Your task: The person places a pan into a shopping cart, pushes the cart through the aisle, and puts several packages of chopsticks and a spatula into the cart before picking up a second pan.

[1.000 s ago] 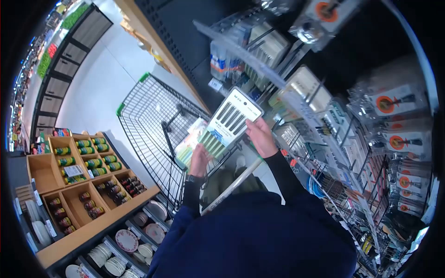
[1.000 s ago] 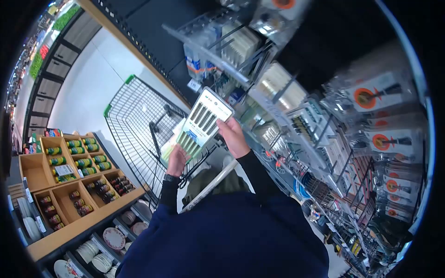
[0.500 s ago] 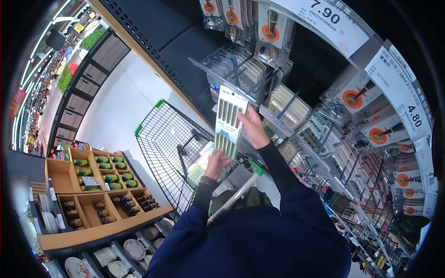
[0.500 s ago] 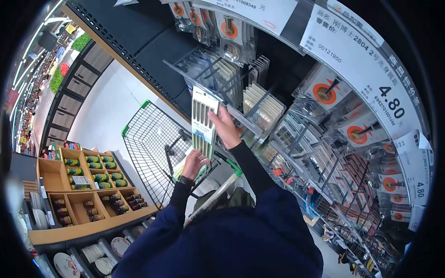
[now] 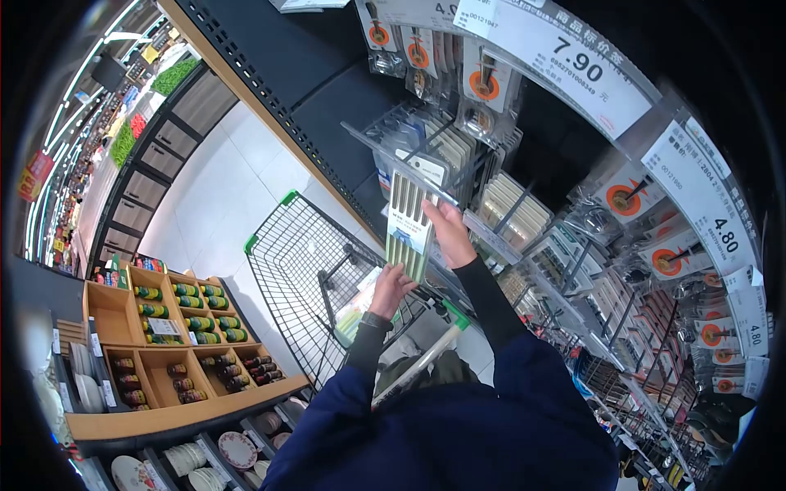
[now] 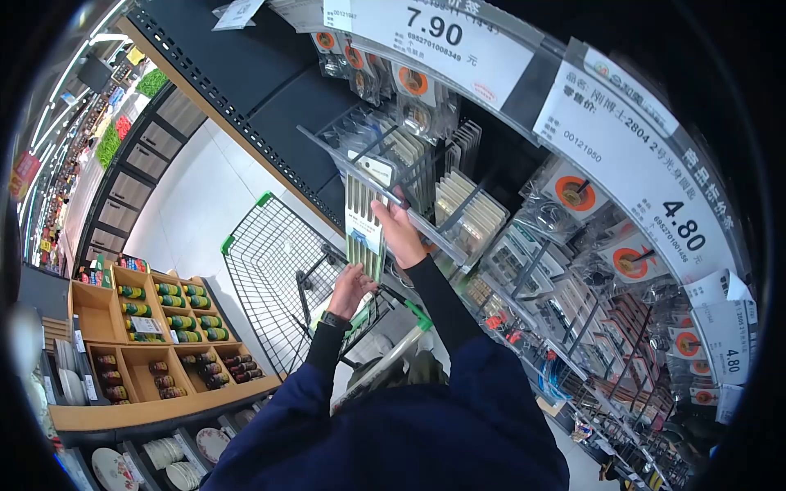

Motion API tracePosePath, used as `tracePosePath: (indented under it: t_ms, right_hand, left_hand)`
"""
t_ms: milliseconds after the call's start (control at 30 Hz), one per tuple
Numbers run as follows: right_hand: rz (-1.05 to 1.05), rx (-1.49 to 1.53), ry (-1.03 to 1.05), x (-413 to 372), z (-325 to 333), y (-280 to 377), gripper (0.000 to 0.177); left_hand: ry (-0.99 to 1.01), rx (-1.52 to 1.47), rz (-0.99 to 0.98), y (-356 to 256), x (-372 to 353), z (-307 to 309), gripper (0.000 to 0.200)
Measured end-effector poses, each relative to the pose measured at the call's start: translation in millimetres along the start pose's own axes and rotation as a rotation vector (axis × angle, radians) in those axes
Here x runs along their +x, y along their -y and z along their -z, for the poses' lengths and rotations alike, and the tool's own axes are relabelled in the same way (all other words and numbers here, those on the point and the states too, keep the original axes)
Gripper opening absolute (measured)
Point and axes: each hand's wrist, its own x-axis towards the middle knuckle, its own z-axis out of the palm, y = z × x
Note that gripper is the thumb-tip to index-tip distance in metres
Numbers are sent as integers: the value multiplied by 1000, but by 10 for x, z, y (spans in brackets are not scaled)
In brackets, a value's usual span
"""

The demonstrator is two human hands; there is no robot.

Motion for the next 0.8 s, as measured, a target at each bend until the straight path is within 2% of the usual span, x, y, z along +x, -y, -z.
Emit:
tracePosePath:
  t_ms: [100,200,333,533,600,633,667,700,767,800]
  right_hand:
    - [-24,-10,-81,-67,-102,118,39]
    - [43,3,-50,-11,-53,48,41]
    - [32,11,-39,12,-41,44,41]
    - [-26,28,-82,33,2,19,45]
    - [7,-39,-41,30,42,6,56]
    - [4,-42,-41,42,120,-100,56]
    - [106,-124,-54,48,230,-269,58]
    - [208,-206,-65,18,299,-377,60]
    - [186,-241,-141,-242,373,-523,61]
    - [140,-350,-201,-330,568,-780,61]
  left_hand:
    - [-61,-10,-2,-43,-16,-153,17]
    - [-57,-6,-6,-43,-10,-161,17]
    - [-51,-15,-7,-7,42,-121,17]
    - [-26,-15,7,54,145,-21,18]
    - [3,-17,12,126,214,50,21]
    - [-32,-70,1,172,258,78,30]
    - [-67,-123,-10,220,294,109,41]
    - [-68,-127,-10,254,310,132,41]
    - [-128,-57,-6,315,297,182,67]
    - [-93,-36,7,296,231,167,87]
